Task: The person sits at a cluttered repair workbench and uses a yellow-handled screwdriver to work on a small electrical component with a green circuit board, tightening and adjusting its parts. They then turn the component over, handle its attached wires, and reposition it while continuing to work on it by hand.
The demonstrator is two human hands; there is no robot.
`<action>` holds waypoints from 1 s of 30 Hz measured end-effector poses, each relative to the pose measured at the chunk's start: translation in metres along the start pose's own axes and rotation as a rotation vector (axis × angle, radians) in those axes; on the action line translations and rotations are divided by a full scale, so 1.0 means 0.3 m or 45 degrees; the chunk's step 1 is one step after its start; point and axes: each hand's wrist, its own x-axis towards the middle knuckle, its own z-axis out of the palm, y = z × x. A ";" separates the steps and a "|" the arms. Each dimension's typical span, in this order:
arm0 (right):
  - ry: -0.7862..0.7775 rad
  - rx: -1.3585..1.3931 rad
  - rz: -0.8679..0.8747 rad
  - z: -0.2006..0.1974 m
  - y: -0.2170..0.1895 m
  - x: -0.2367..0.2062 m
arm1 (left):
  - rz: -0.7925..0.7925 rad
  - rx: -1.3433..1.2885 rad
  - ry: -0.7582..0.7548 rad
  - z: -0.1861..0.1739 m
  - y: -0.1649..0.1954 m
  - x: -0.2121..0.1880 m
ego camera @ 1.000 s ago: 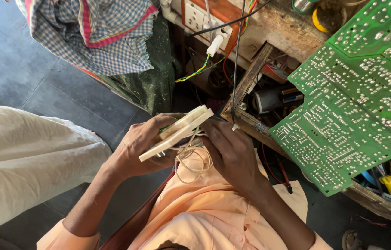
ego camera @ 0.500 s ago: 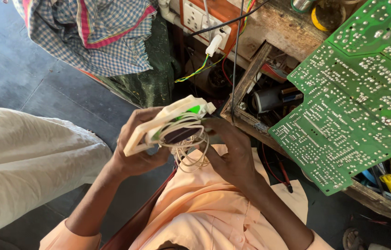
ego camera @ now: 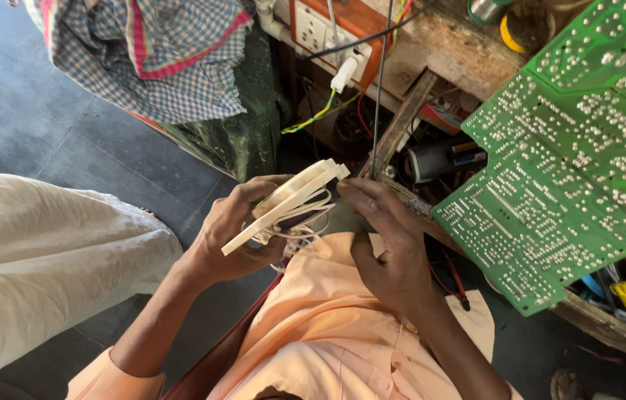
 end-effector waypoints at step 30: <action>0.282 -0.219 -0.384 0.080 0.089 -0.029 | -0.449 -0.601 -0.285 -0.011 0.061 0.027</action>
